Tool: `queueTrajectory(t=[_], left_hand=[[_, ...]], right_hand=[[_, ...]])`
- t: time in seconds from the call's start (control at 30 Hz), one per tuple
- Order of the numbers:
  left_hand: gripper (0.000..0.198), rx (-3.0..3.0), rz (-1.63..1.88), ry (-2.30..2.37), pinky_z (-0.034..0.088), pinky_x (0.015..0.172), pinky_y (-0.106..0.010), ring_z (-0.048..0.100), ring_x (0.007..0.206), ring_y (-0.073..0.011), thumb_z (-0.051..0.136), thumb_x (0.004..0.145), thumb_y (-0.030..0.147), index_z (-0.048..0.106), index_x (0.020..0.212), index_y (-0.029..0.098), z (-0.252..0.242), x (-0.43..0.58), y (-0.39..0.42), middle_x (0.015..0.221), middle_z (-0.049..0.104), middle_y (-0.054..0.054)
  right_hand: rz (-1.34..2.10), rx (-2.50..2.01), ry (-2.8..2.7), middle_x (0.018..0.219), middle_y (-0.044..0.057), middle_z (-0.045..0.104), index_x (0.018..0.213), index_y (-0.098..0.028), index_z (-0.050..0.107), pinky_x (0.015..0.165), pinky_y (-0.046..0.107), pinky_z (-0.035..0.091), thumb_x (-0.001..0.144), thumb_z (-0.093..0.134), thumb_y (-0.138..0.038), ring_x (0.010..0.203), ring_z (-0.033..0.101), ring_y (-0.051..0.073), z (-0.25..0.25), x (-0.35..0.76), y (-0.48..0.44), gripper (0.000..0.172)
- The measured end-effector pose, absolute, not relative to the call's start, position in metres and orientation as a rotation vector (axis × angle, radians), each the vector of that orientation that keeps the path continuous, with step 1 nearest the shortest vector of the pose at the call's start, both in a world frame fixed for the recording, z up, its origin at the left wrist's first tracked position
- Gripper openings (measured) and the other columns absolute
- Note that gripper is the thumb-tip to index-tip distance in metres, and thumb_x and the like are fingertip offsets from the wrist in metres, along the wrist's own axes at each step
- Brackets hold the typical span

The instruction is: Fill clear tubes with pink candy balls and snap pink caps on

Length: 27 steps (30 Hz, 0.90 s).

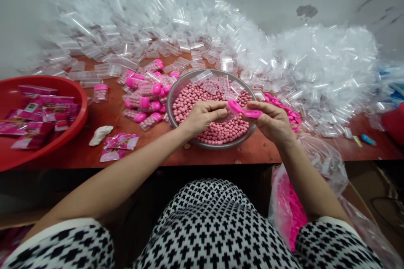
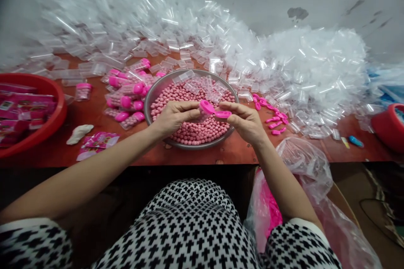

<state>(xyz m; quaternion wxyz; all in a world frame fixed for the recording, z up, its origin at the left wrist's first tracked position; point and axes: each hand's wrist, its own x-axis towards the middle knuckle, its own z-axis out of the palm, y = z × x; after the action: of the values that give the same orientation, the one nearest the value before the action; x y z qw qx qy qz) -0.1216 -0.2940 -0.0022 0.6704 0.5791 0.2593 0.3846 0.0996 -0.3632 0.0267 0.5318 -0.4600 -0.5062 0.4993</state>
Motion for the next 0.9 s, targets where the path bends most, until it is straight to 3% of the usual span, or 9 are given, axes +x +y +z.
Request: queueTrajectory(t=[0.17, 0.3, 0.5, 0.67, 0.77, 0.9], left_hand=[[0.022, 1.658, 0.988, 0.544, 0.054, 0.098, -0.038, 0.070, 0.102, -0.0234, 0.079, 0.080, 0.036, 0.083, 0.097, 0.022, -0.006, -0.121, -0.295, 0.100, 0.079, -0.007], [0.017, 1.773, 1.067, 0.616, 0.050, 0.102, -0.039, 0.065, 0.108, -0.0231, 0.078, 0.081, 0.031, 0.083, 0.097, 0.026, -0.011, -0.123, -0.294, 0.104, 0.075, -0.007], [0.016, 1.769, 1.093, 0.600, 0.049, 0.105, -0.040, 0.062, 0.113, -0.0237, 0.077, 0.082, 0.031, 0.083, 0.097, 0.027, -0.012, -0.121, -0.293, 0.106, 0.074, -0.007], [0.017, 1.722, 1.123, 0.581, 0.050, 0.103, -0.038, 0.065, 0.109, -0.0228, 0.076, 0.081, 0.027, 0.083, 0.096, 0.025, -0.012, -0.121, -0.291, 0.106, 0.075, -0.007], [0.017, 1.693, 1.146, 0.588, 0.050, 0.103, -0.038, 0.066, 0.108, -0.0238, 0.077, 0.079, 0.031, 0.083, 0.094, 0.023, -0.012, -0.121, -0.290, 0.104, 0.077, -0.007], [0.029, 1.598, 1.135, 0.653, 0.051, 0.100, -0.041, 0.068, 0.106, -0.0257, 0.078, 0.080, 0.043, 0.082, 0.098, 0.021, -0.004, -0.138, -0.277, 0.107, 0.079, -0.006]], right_hand=[[1.452, -1.073, -1.167, 0.100, 0.005, 0.078, 0.098, -0.023, 0.076, 0.083, 0.041, 0.064, 0.062, 0.089, -0.057, 0.093, 0.075, 0.023, 0.028, 0.086, -0.351, 0.051], [1.740, -1.063, -1.088, 0.091, 0.006, 0.078, 0.088, -0.020, 0.075, 0.080, 0.043, 0.066, 0.066, 0.086, -0.053, 0.093, 0.074, 0.026, 0.030, 0.074, -0.348, 0.042], [1.681, -1.015, -0.928, 0.078, 0.006, 0.076, 0.079, -0.018, 0.071, 0.087, 0.049, 0.063, 0.063, 0.084, -0.040, 0.091, 0.074, 0.028, 0.019, 0.064, -0.346, 0.030], [1.593, -1.035, -0.831, 0.069, 0.002, 0.073, 0.079, -0.021, 0.068, 0.085, 0.047, 0.064, 0.063, 0.083, -0.041, 0.092, 0.075, 0.028, 0.008, 0.053, -0.341, 0.029], [1.619, -1.059, -0.820, 0.075, 0.004, 0.076, 0.083, -0.021, 0.067, 0.086, 0.047, 0.064, 0.063, 0.084, -0.050, 0.093, 0.075, 0.028, 0.007, 0.046, -0.339, 0.039], [1.638, -1.069, -0.948, 0.100, 0.011, 0.077, 0.098, -0.021, 0.066, 0.086, 0.046, 0.065, 0.072, 0.072, -0.074, 0.099, 0.075, 0.027, 0.014, 0.050, -0.334, 0.059]])
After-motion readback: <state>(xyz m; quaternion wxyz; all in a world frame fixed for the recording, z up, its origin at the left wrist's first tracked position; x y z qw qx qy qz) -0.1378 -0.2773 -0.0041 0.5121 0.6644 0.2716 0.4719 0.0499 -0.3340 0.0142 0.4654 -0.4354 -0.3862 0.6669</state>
